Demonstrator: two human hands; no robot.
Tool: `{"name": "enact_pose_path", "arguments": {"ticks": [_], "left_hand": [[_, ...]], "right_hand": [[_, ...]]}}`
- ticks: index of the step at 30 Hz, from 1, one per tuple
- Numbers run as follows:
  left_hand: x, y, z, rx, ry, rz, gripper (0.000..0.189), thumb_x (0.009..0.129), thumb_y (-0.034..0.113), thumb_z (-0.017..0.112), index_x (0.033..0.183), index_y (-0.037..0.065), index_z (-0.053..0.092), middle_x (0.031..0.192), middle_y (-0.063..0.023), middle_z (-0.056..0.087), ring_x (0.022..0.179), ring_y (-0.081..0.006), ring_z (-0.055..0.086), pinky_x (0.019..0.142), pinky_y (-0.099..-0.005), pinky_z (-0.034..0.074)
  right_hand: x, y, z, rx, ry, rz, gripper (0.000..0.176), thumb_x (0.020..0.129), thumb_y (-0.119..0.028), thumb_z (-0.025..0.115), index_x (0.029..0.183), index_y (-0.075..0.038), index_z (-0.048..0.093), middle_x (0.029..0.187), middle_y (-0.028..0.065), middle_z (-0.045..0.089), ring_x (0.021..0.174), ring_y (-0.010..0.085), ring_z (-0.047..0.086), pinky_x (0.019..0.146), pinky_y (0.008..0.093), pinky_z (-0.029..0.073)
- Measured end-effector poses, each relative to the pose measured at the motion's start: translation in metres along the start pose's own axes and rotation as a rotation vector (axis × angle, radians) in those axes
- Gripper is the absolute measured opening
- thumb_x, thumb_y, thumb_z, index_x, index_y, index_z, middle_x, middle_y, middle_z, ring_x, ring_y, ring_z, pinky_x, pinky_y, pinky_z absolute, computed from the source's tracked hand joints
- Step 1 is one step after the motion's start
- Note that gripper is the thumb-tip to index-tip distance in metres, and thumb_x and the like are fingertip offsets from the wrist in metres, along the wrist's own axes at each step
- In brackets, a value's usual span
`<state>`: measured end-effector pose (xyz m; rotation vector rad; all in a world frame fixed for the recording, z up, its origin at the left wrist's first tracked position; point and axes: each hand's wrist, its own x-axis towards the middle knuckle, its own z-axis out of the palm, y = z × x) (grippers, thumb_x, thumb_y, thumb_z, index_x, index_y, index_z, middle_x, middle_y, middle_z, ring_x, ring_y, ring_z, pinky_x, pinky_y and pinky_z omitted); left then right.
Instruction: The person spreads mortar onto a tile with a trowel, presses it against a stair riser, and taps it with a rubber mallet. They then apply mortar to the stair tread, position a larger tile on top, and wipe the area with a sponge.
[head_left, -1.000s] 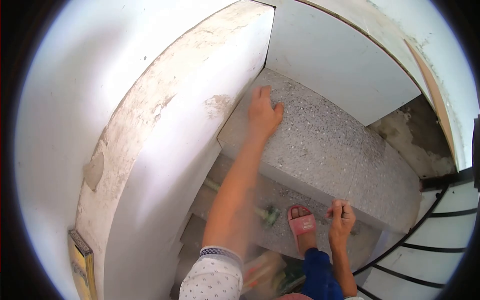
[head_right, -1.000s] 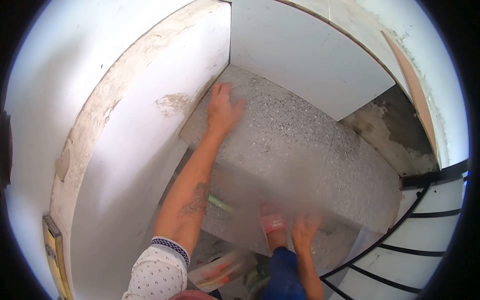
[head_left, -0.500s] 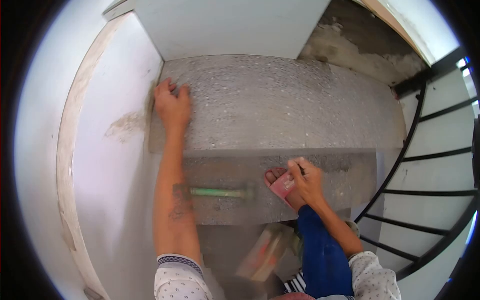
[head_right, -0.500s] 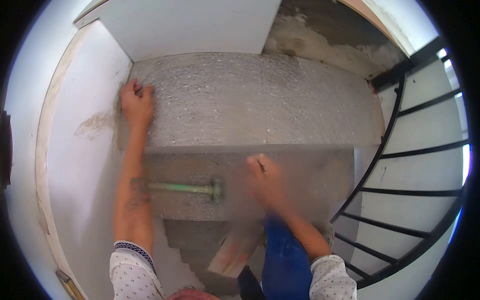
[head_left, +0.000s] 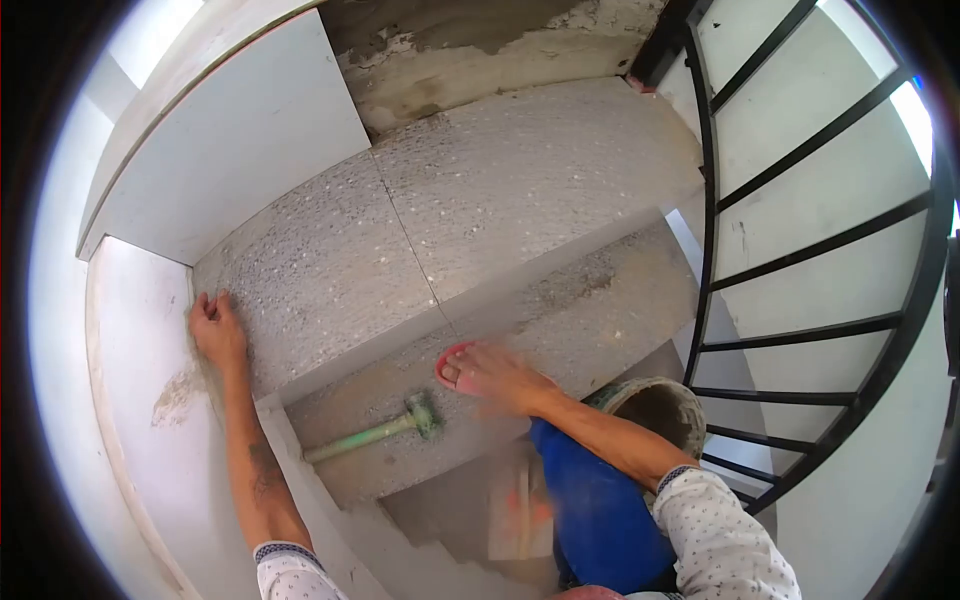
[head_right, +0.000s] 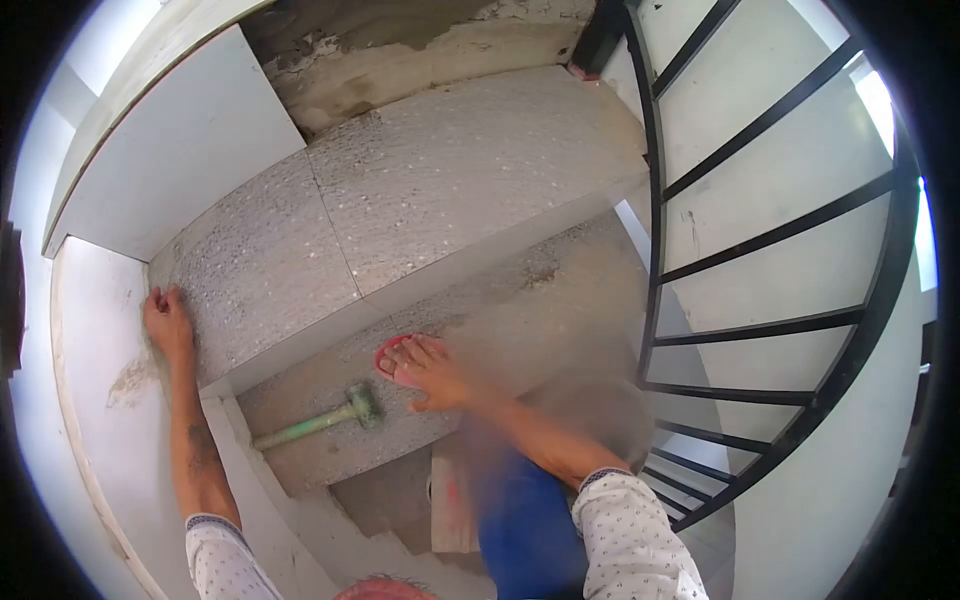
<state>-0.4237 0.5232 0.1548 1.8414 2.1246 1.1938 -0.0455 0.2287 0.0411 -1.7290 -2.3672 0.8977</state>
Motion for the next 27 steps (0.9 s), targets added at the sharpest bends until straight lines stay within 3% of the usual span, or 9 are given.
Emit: {"name": "enact_pose_path", "arguments": {"ticks": [4,8,11,15,17,18,20,23,27], "left_hand": [[-0.004,0.012,-0.007,0.098,-0.004,0.014,0.048,0.085,0.027,0.069,0.119,-0.005,0.059,0.106,-0.0182,0.063,0.096,-0.0265,0.063,0.088,-0.0363,0.049],[-0.006,0.017,-0.006,0.031,0.017,-0.013,0.049,0.086,0.028,0.069,0.119,-0.006,0.059,0.108,-0.0176,0.062,0.097,-0.0272,0.062,0.089,-0.0371,0.048],[-0.01,0.029,-0.01,0.066,0.01,0.002,0.049,0.086,0.029,0.068,0.119,-0.006,0.059,0.108,-0.0173,0.061,0.098,-0.0277,0.061,0.09,-0.0369,0.047],[-0.013,0.029,-0.009,0.086,0.014,0.048,0.047,0.087,0.029,0.067,0.119,-0.005,0.059,0.11,-0.0177,0.059,0.099,-0.0286,0.06,0.09,-0.0375,0.046],[-0.015,0.029,-0.009,0.117,0.005,0.069,0.046,0.088,0.028,0.066,0.12,-0.005,0.058,0.111,-0.0179,0.058,0.099,-0.029,0.06,0.09,-0.0383,0.046],[-0.016,0.029,-0.009,0.146,-0.003,0.076,0.046,0.088,0.027,0.065,0.12,-0.005,0.058,0.111,-0.018,0.057,0.099,-0.0293,0.06,0.089,-0.0388,0.046],[-0.013,0.032,-0.01,0.169,0.005,0.087,0.045,0.088,0.026,0.064,0.12,-0.005,0.057,0.112,-0.0182,0.057,0.1,-0.0298,0.059,0.089,-0.0396,0.046],[-0.018,0.033,-0.008,0.16,0.026,0.1,0.044,0.088,0.025,0.063,0.121,-0.005,0.056,0.114,-0.0189,0.056,0.101,-0.0305,0.059,0.089,-0.0407,0.047],[-0.019,0.031,-0.005,0.14,0.043,0.13,0.044,0.089,0.024,0.063,0.121,-0.005,0.054,0.115,-0.0204,0.056,0.104,-0.0316,0.059,0.09,-0.0417,0.047]], "right_hand": [[-0.014,-0.025,-0.037,-0.128,0.021,-0.075,0.102,0.073,-0.043,0.077,0.152,-0.016,0.019,0.152,0.0162,0.03,0.142,0.0401,0.022,0.115,0.0517,0.021],[-0.019,-0.046,-0.109,0.012,-0.294,0.104,0.104,0.072,-0.028,0.079,0.154,-0.022,0.016,0.161,0.014,0.006,0.147,0.039,0.007,0.11,0.0629,0.022],[-0.021,-0.051,-0.116,0.063,-0.286,0.241,0.108,0.068,-0.024,0.081,0.154,-0.022,0.015,0.161,0.0147,0.003,0.147,0.0402,0.008,0.108,0.0639,0.023],[-0.039,-0.035,-0.088,0.164,-0.016,0.316,0.11,0.066,-0.024,0.082,0.154,-0.017,0.016,0.159,0.019,0.004,0.146,0.0427,0.009,0.107,0.0647,0.024],[-0.044,-0.02,-0.07,0.086,0.334,0.125,0.109,0.066,-0.024,0.082,0.153,-0.015,0.016,0.159,0.0212,0.005,0.145,0.0447,0.009,0.106,0.0649,0.024],[-0.042,-0.013,-0.066,-0.045,0.583,-0.089,0.109,0.066,-0.024,0.081,0.153,-0.014,0.016,0.158,0.0222,0.005,0.145,0.046,0.01,0.106,0.0648,0.024],[-0.042,-0.009,-0.061,-0.156,0.784,-0.224,0.108,0.067,-0.024,0.081,0.153,-0.013,0.016,0.158,0.0232,0.006,0.144,0.0483,0.009,0.105,0.0649,0.023],[-0.059,-0.01,-0.043,-0.167,0.644,-0.038,0.108,0.066,-0.024,0.081,0.152,-0.012,0.018,0.157,0.0233,0.009,0.143,0.0503,0.008,0.104,0.0657,0.022],[-0.067,0.002,-0.03,-0.308,0.593,0.018,0.106,0.064,-0.025,0.082,0.15,-0.014,0.022,0.156,0.0226,0.013,0.143,0.0502,0.008,0.103,0.0666,0.021]]}}
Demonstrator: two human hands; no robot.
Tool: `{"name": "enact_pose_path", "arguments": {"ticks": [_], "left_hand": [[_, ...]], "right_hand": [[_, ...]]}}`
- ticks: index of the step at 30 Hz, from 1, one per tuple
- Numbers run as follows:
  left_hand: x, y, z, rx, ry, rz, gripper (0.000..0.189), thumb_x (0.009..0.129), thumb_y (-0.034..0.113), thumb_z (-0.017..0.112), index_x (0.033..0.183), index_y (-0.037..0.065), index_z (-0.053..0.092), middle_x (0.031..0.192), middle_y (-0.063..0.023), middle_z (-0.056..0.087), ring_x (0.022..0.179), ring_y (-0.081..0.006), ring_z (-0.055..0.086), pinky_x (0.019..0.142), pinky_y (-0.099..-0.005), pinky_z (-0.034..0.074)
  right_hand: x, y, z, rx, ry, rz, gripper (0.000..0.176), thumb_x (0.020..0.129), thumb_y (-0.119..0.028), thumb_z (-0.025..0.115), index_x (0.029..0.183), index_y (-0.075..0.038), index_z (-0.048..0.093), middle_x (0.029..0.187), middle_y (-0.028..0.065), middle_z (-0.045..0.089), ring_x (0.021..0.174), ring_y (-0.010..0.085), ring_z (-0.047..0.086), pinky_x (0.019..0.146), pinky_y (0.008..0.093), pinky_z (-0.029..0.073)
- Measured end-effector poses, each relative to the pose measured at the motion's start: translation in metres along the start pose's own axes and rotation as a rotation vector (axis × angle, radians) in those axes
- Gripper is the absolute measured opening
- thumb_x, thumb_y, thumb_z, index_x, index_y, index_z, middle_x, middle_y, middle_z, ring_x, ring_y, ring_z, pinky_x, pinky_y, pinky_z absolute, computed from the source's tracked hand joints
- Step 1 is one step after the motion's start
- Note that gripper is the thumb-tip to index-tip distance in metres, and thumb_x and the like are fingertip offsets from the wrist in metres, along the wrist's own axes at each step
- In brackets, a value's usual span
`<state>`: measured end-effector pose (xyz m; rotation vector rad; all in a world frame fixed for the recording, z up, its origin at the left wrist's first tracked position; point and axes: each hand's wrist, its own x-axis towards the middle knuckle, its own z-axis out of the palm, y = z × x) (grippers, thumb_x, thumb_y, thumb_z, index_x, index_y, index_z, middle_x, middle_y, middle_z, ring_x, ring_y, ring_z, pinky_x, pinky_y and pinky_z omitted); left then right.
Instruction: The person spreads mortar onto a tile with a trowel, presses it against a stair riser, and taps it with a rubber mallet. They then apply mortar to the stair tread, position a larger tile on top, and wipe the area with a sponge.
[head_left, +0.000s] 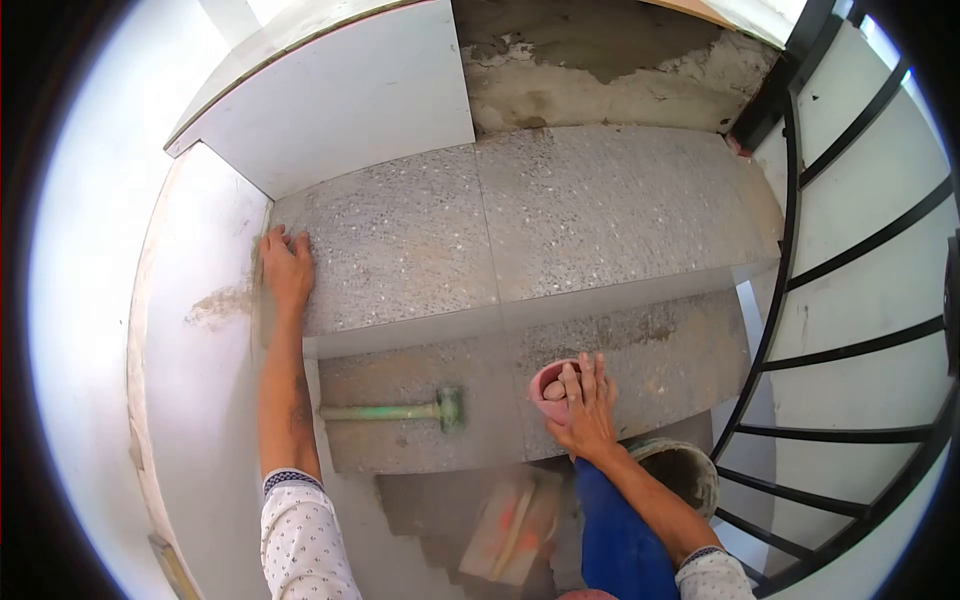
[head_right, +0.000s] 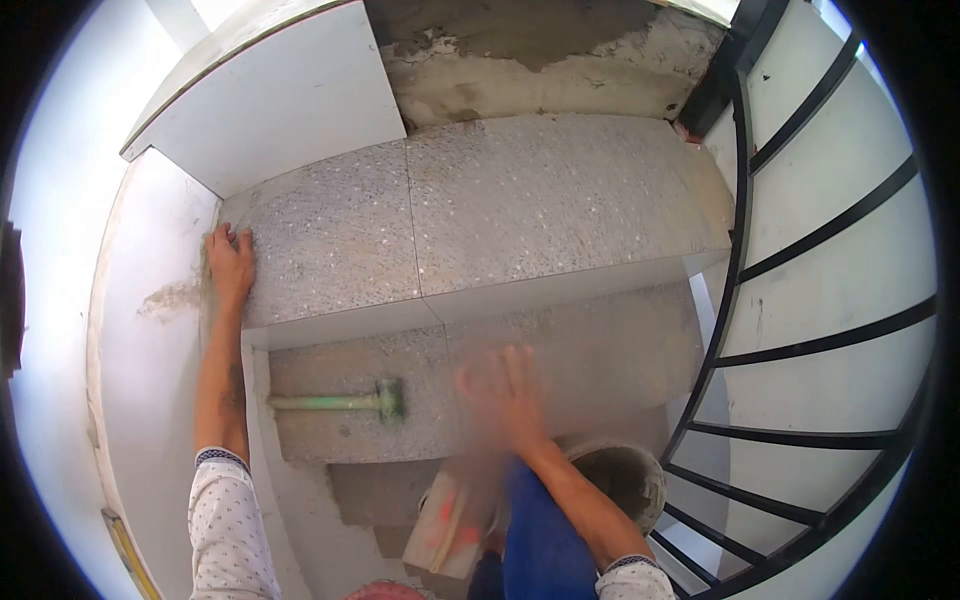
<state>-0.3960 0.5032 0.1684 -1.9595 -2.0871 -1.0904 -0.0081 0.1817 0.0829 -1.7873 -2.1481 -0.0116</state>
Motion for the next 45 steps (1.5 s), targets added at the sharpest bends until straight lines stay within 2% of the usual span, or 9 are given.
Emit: {"name": "enact_pose_path", "arguments": {"ticks": [4,13,16,19,34,37,40,43,45], "left_hand": [[-0.003,0.006,-0.003,-0.001,0.001,0.014,0.043,0.089,0.022,0.062,0.122,-0.005,0.054,0.116,-0.0215,0.055,0.105,-0.0328,0.059,0.09,-0.0419,0.047],[-0.002,0.006,-0.004,0.025,-0.022,-0.025,0.043,0.092,0.025,0.059,0.122,-0.005,0.055,0.114,-0.021,0.057,0.105,-0.0319,0.059,0.093,-0.0405,0.045],[-0.003,0.007,-0.004,-0.002,0.0,-0.043,0.043,0.092,0.025,0.057,0.122,-0.005,0.055,0.114,-0.0218,0.057,0.104,-0.0333,0.059,0.092,-0.0407,0.046],[-0.002,0.002,0.0,0.001,0.016,-0.038,0.043,0.092,0.026,0.057,0.122,-0.005,0.056,0.114,-0.0219,0.057,0.103,-0.0341,0.059,0.091,-0.0409,0.046],[-0.001,0.006,-0.002,0.035,0.012,-0.061,0.044,0.09,0.027,0.059,0.12,-0.005,0.056,0.116,-0.0206,0.056,0.104,-0.0322,0.059,0.091,-0.0406,0.046],[-0.002,0.003,0.001,-0.001,0.041,-0.073,0.046,0.09,0.03,0.061,0.12,-0.004,0.057,0.111,-0.0204,0.061,0.108,-0.0333,0.056,0.096,-0.0408,0.043],[0.0,0.001,0.001,-0.017,0.009,-0.081,0.044,0.09,0.027,0.06,0.12,-0.005,0.056,0.114,-0.0216,0.057,0.104,-0.0335,0.059,0.092,-0.0417,0.046],[0.002,-0.019,0.016,0.226,0.078,0.066,0.042,0.089,0.024,0.06,0.118,-0.006,0.056,0.112,-0.0224,0.056,0.103,-0.0349,0.058,0.091,-0.0426,0.046],[-0.001,-0.001,0.003,0.076,0.034,-0.025,0.04,0.088,0.02,0.059,0.116,-0.007,0.055,0.11,-0.0231,0.054,0.101,-0.0361,0.057,0.09,-0.043,0.046]], "right_hand": [[-0.012,0.006,0.017,0.111,0.024,0.065,0.105,0.061,-0.025,0.083,0.149,-0.015,0.026,0.156,0.0211,0.016,0.143,0.0497,0.009,0.102,0.0657,0.022],[0.001,0.0,-0.001,0.019,0.036,-0.003,0.104,0.061,-0.025,0.082,0.148,-0.015,0.027,0.155,0.0198,0.018,0.143,0.0483,0.011,0.102,0.0636,0.023],[-0.003,0.002,0.016,0.172,0.064,0.085,0.102,0.061,-0.025,0.081,0.147,-0.015,0.027,0.155,0.0194,0.02,0.144,0.0466,0.013,0.102,0.0637,0.023],[-0.003,0.013,0.018,0.197,-0.009,0.058,0.101,0.061,-0.026,0.08,0.147,-0.015,0.028,0.154,0.019,0.022,0.143,0.0459,0.015,0.102,0.0626,0.024],[0.008,0.019,0.028,0.373,0.046,0.014,0.1,0.062,-0.025,0.083,0.146,-0.015,0.029,0.148,0.0186,0.028,0.137,0.0491,0.024,0.106,0.061,0.027],[0.008,0.018,0.025,0.352,0.022,0.019,0.1,0.062,-0.025,0.083,0.145,-0.014,0.029,0.147,0.0195,0.028,0.137,0.0497,0.024,0.106,0.0614,0.028],[0.008,0.018,0.027,0.398,0.078,-0.001,0.097,0.063,-0.025,0.083,0.143,-0.013,0.031,0.146,0.0225,0.029,0.136,0.0502,0.026,0.105,0.062,0.028],[0.015,0.008,0.01,0.127,0.003,-0.146,0.096,0.063,-0.024,0.082,0.142,-0.013,0.029,0.144,0.0264,0.027,0.134,0.051,0.027,0.106,0.0619,0.029],[0.016,0.0,0.005,0.003,-0.03,-0.178,0.097,0.063,-0.023,0.082,0.142,-0.013,0.027,0.144,0.0283,0.025,0.132,0.0514,0.028,0.106,0.0616,0.029]]}}
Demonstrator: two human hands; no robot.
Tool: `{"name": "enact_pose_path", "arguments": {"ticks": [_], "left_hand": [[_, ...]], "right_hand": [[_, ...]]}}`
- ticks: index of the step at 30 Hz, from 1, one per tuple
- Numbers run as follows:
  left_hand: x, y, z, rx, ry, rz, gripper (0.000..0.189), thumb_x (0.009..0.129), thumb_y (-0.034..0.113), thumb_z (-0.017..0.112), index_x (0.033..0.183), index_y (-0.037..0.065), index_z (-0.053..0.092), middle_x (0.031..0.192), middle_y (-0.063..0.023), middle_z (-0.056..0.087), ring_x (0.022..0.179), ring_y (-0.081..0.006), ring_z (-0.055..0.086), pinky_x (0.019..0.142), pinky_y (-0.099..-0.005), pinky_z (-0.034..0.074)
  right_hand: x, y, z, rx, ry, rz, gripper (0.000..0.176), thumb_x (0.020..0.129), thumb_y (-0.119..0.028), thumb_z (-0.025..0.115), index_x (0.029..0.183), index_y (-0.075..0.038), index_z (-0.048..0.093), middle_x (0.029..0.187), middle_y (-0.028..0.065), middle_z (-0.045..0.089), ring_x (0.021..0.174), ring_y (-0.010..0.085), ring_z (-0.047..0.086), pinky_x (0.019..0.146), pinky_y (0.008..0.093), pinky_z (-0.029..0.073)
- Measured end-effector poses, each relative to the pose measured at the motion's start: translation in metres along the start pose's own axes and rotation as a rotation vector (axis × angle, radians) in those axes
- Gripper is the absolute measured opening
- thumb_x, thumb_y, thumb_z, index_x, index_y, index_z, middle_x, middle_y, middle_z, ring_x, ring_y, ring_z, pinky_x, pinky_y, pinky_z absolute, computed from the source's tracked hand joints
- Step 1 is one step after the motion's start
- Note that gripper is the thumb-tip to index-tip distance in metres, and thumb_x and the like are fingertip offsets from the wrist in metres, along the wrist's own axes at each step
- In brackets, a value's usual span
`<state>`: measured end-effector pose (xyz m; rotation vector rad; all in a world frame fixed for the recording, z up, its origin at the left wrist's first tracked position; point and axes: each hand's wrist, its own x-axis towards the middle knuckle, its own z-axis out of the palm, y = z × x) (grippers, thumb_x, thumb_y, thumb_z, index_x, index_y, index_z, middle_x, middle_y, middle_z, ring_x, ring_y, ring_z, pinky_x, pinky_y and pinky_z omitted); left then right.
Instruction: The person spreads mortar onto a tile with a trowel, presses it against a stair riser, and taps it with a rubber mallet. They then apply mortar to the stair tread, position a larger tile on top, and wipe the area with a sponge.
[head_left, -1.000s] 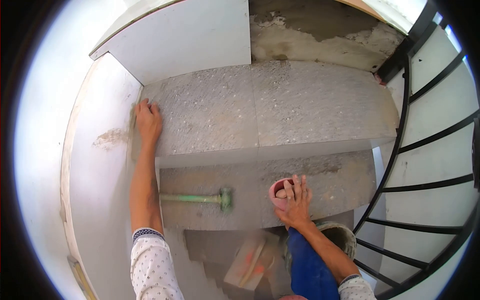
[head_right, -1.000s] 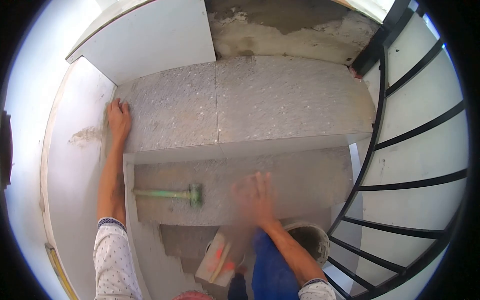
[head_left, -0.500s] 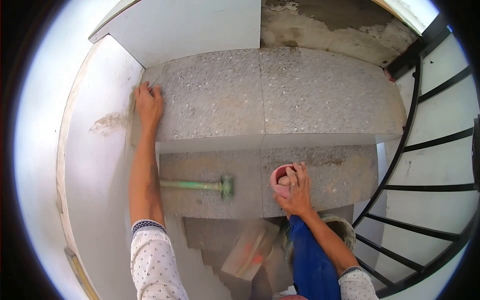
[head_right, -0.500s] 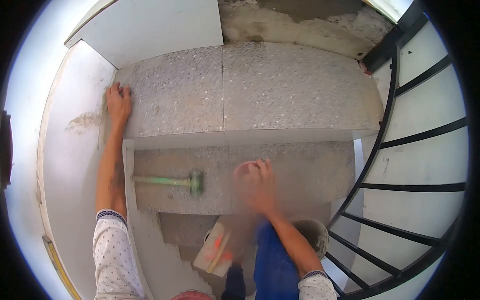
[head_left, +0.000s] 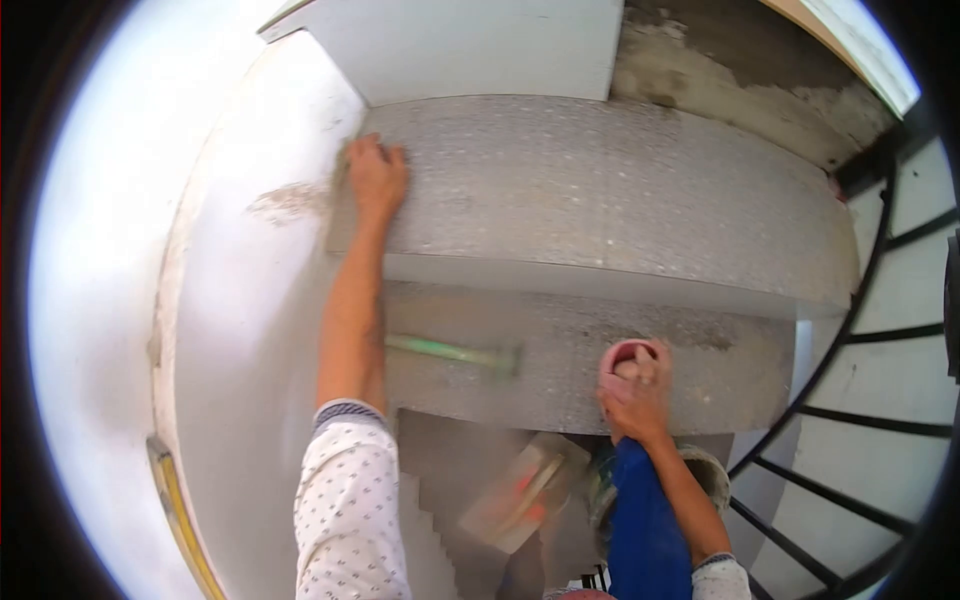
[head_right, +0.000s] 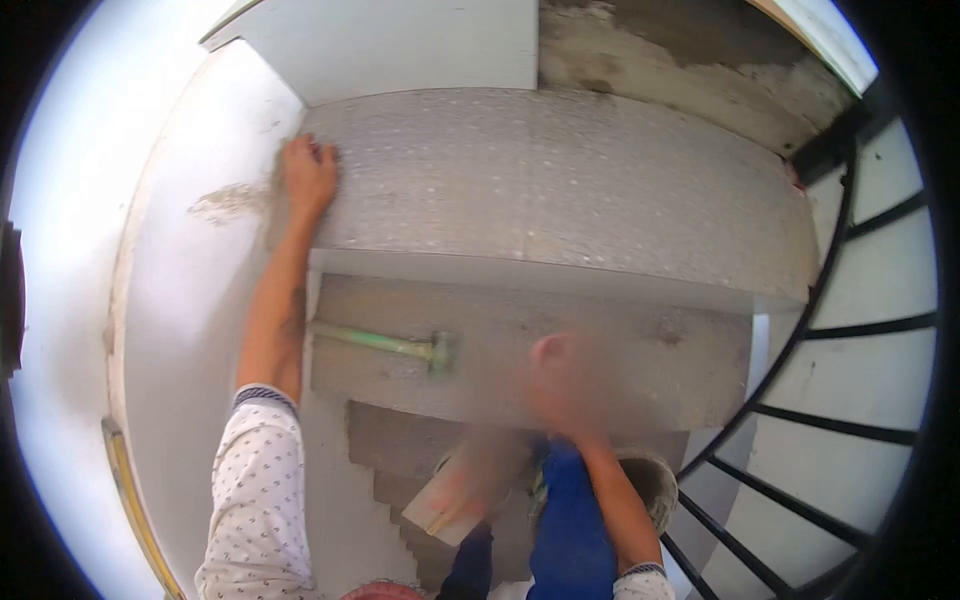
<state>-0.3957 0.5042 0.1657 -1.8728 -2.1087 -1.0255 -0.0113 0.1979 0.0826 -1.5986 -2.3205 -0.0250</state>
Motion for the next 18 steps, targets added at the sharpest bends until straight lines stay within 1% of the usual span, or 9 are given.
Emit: {"name": "enact_pose_path", "arguments": {"ticks": [3,8,12,15,18], "left_hand": [[-0.002,0.004,-0.001,-0.147,0.029,-0.014,0.039,0.088,0.019,0.059,0.116,-0.008,0.055,0.11,-0.0233,0.053,0.099,-0.0362,0.056,0.089,-0.0431,0.046],[-0.001,0.005,-0.003,-0.155,0.019,-0.026,0.04,0.088,0.019,0.06,0.116,-0.008,0.054,0.112,-0.0238,0.052,0.098,-0.0364,0.057,0.087,-0.043,0.046],[-0.001,0.004,-0.001,-0.182,0.017,-0.029,0.039,0.088,0.018,0.06,0.116,-0.008,0.053,0.112,-0.0249,0.052,0.1,-0.0379,0.055,0.088,-0.0437,0.046],[-0.001,-0.002,0.004,-0.17,0.031,-0.007,0.039,0.088,0.018,0.06,0.115,-0.009,0.053,0.112,-0.0259,0.051,0.102,-0.0395,0.054,0.09,-0.0447,0.045],[-0.001,-0.003,0.004,-0.208,0.028,-0.022,0.038,0.087,0.017,0.06,0.116,-0.008,0.053,0.113,-0.0256,0.051,0.104,-0.0403,0.052,0.091,-0.0455,0.044]], "right_hand": [[-0.005,0.001,-0.002,-0.044,0.023,0.012,0.099,0.064,-0.022,0.083,0.143,-0.013,0.023,0.144,0.0294,0.023,0.132,0.0517,0.028,0.106,0.0614,0.029],[-0.01,0.005,0.002,-0.02,0.076,0.014,0.099,0.065,-0.02,0.082,0.144,-0.013,0.022,0.146,0.0289,0.019,0.132,0.0514,0.027,0.106,0.0613,0.03],[-0.011,0.01,0.006,-0.058,0.05,0.01,0.099,0.066,-0.018,0.082,0.145,-0.014,0.022,0.147,0.029,0.018,0.132,0.0512,0.027,0.106,0.0607,0.03],[-0.005,0.011,0.002,-0.016,0.047,-0.015,0.1,0.066,-0.017,0.081,0.145,-0.014,0.021,0.147,0.0291,0.018,0.132,0.0512,0.027,0.106,0.0603,0.03],[-0.003,0.013,0.011,0.096,0.073,0.0,0.1,0.066,-0.017,0.081,0.146,-0.013,0.021,0.147,0.0293,0.018,0.132,0.0512,0.028,0.105,0.0601,0.03]]}}
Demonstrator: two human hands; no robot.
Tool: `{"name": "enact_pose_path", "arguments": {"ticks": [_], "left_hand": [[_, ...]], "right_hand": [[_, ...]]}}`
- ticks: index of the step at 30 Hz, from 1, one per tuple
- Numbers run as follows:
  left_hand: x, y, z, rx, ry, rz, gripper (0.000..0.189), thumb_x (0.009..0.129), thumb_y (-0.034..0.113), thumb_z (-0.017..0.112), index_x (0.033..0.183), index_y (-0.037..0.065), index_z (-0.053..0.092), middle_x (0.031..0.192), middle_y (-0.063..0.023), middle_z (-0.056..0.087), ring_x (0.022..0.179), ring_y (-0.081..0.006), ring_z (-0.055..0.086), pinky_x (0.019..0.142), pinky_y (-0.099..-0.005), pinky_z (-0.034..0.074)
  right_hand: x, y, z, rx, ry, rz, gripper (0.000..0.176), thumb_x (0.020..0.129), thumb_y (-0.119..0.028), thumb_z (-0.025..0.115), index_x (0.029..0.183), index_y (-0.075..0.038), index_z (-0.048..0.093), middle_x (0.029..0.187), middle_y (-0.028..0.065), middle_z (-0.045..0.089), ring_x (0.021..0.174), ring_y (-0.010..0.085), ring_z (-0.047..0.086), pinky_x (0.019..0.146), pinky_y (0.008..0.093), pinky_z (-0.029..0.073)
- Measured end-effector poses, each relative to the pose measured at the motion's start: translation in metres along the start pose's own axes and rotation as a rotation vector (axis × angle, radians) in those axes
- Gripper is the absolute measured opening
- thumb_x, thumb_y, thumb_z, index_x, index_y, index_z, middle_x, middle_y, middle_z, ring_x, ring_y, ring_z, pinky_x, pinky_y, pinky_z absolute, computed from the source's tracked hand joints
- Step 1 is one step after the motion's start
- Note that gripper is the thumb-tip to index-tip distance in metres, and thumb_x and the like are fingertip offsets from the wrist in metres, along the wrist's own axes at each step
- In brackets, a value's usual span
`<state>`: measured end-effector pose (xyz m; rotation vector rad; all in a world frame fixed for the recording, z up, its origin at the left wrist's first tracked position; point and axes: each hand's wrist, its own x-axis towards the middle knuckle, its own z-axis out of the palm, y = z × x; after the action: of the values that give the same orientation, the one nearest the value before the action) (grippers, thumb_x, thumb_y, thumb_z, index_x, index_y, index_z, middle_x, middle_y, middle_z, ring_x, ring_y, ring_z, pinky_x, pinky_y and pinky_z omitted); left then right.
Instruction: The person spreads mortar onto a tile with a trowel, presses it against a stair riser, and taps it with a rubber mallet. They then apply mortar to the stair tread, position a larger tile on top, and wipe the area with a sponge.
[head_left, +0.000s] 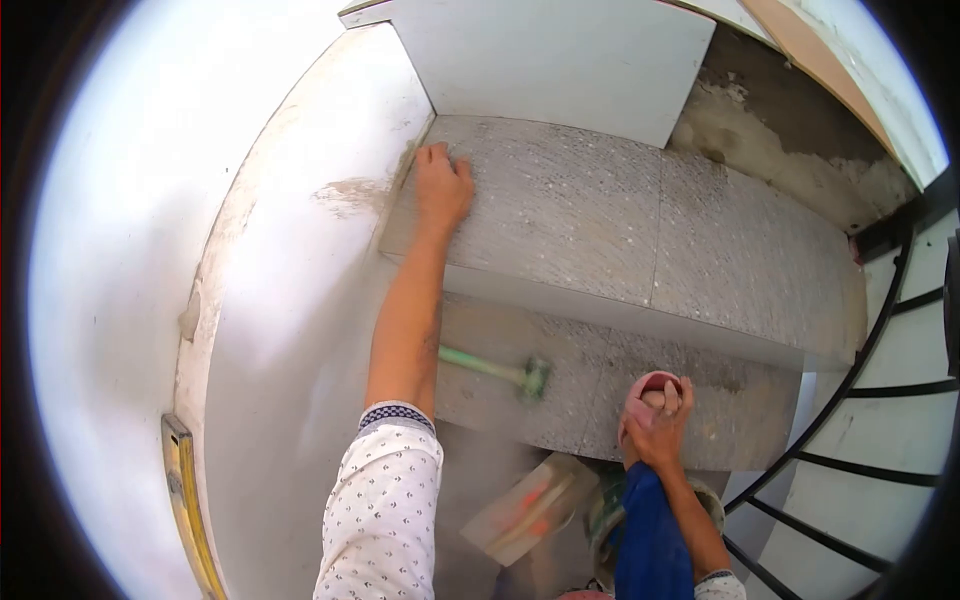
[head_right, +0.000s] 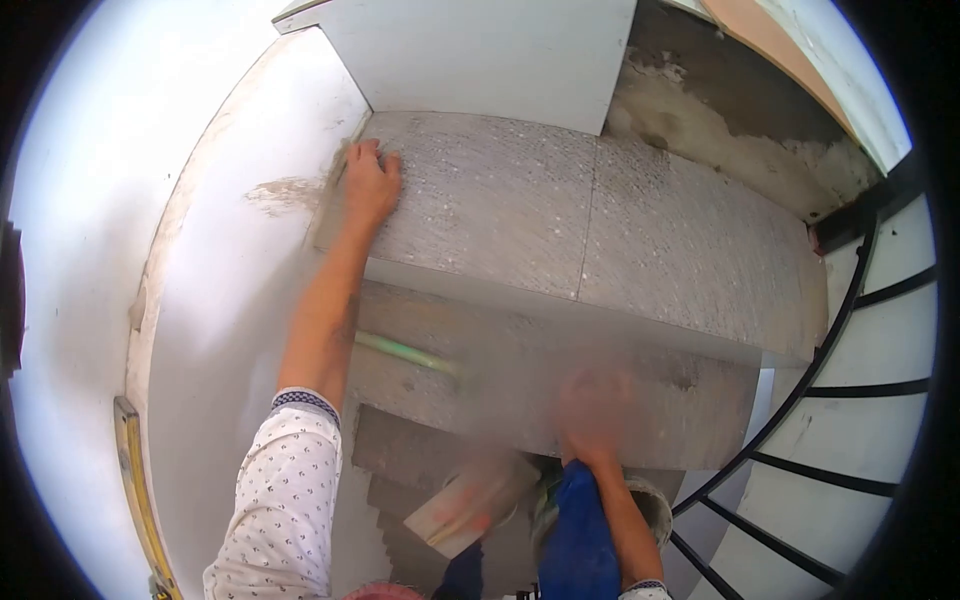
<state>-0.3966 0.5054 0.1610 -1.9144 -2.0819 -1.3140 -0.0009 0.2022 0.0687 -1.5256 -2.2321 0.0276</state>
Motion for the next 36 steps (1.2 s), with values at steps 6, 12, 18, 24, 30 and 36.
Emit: {"name": "enact_pose_path", "arguments": {"ticks": [6,12,18,24,30,36], "left_hand": [[0.002,0.005,-0.007,-0.018,0.003,-0.086,0.039,0.087,0.017,0.061,0.117,-0.006,0.053,0.114,-0.0236,0.051,0.102,-0.04,0.055,0.088,-0.0458,0.046],[0.003,0.001,-0.005,-0.096,-0.009,-0.137,0.04,0.087,0.02,0.061,0.117,-0.006,0.055,0.116,-0.0226,0.052,0.098,-0.0389,0.057,0.087,-0.0436,0.047],[0.001,-0.004,0.001,-0.038,0.052,-0.116,0.04,0.087,0.024,0.062,0.116,-0.004,0.057,0.109,-0.0194,0.058,0.098,-0.0336,0.059,0.087,-0.0422,0.047],[0.0,0.001,-0.004,-0.076,0.03,-0.159,0.04,0.087,0.024,0.062,0.116,-0.003,0.057,0.11,-0.0192,0.057,0.099,-0.0336,0.06,0.087,-0.0422,0.048],[0.0,0.0,-0.004,-0.117,0.063,-0.169,0.041,0.087,0.023,0.061,0.116,-0.005,0.057,0.112,-0.0203,0.056,0.1,-0.0334,0.061,0.088,-0.0417,0.048],[0.0,-0.001,-0.002,-0.123,0.062,-0.171,0.04,0.086,0.021,0.061,0.116,-0.005,0.056,0.112,-0.0213,0.056,0.099,-0.0339,0.061,0.088,-0.0416,0.048]], "right_hand": [[0.004,-0.003,0.003,0.043,-0.104,0.065,0.097,0.068,-0.019,0.079,0.146,-0.009,0.022,0.146,0.0296,0.019,0.131,0.0515,0.028,0.106,0.0582,0.031],[0.009,0.001,0.01,0.069,-0.15,0.113,0.095,0.069,-0.019,0.078,0.146,-0.009,0.024,0.145,0.0296,0.021,0.131,0.0507,0.029,0.106,0.0551,0.031],[0.002,0.006,0.018,0.09,-0.143,0.204,0.098,0.065,-0.017,0.081,0.145,-0.01,0.025,0.146,0.0283,0.02,0.131,0.048,0.03,0.106,0.0554,0.031],[0.011,-0.012,0.006,0.202,-0.088,0.22,0.098,0.065,-0.017,0.08,0.145,-0.009,0.025,0.145,0.0282,0.021,0.131,0.0477,0.029,0.106,0.0554,0.031],[0.013,-0.016,0.005,0.189,-0.082,0.23,0.094,0.066,-0.019,0.078,0.144,-0.006,0.027,0.145,0.0283,0.022,0.131,0.0482,0.029,0.107,0.0548,0.029],[0.021,-0.027,0.0,0.186,-0.111,0.26,0.096,0.065,-0.021,0.08,0.144,-0.006,0.029,0.145,0.0282,0.022,0.131,0.0481,0.029,0.108,0.0546,0.028]]}}
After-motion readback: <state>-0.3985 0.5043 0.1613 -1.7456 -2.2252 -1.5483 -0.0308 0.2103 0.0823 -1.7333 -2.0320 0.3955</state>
